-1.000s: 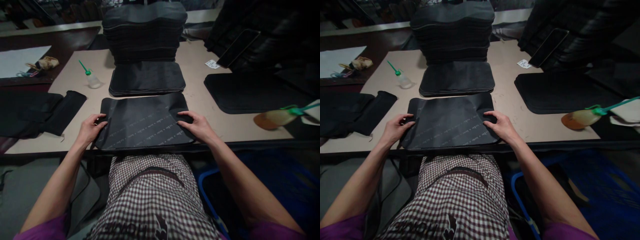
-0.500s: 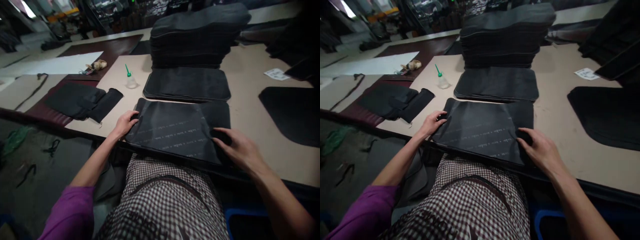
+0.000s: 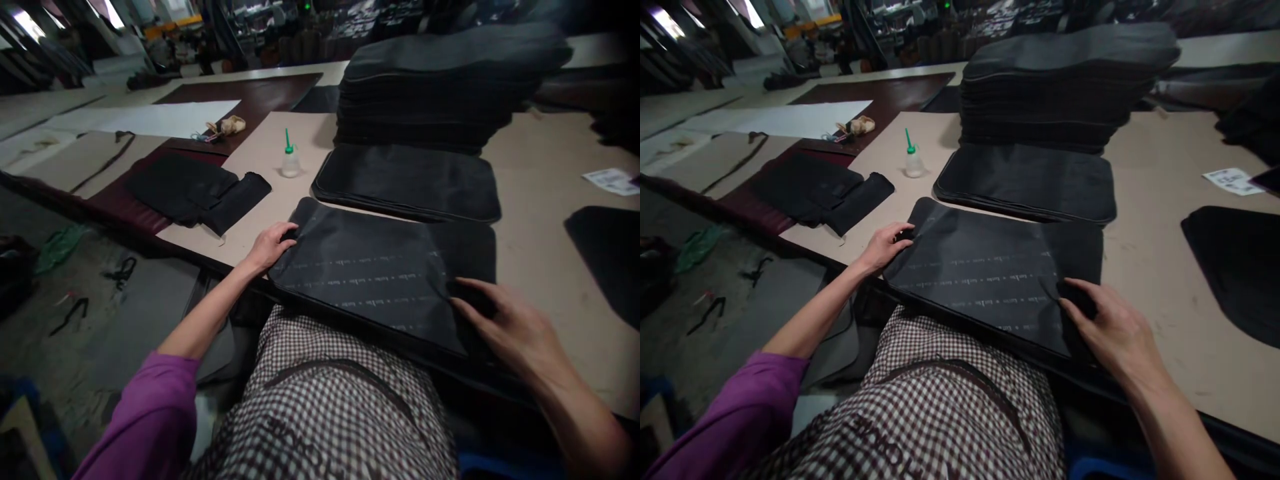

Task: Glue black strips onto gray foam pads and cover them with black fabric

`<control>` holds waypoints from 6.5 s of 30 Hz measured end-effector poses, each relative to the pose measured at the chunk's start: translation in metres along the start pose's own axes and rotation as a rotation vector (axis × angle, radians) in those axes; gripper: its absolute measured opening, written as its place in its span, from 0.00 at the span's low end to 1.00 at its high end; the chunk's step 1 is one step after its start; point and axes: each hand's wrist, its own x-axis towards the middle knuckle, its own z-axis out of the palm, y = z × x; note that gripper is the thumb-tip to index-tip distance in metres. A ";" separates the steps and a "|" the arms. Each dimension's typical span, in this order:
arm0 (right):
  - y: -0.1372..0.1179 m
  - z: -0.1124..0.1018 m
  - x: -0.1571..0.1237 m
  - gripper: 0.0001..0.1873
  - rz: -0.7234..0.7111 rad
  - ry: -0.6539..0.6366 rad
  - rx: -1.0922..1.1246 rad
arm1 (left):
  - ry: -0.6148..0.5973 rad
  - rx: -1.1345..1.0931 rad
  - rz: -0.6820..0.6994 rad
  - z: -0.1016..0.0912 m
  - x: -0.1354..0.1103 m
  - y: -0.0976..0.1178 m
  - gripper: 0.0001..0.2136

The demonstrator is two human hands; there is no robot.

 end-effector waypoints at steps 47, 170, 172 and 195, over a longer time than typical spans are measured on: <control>0.014 -0.026 -0.010 0.18 0.051 0.168 -0.018 | -0.348 0.574 0.381 0.058 0.040 0.007 0.33; -0.011 -0.020 -0.055 0.17 0.114 0.210 0.229 | -0.337 0.421 0.875 0.108 -0.022 0.147 0.24; -0.012 -0.016 -0.050 0.17 0.126 0.210 0.207 | -0.330 0.400 0.840 0.108 -0.021 0.149 0.23; 0.001 -0.041 0.018 0.14 0.511 -0.036 0.498 | -0.346 0.418 0.790 0.105 -0.024 0.158 0.24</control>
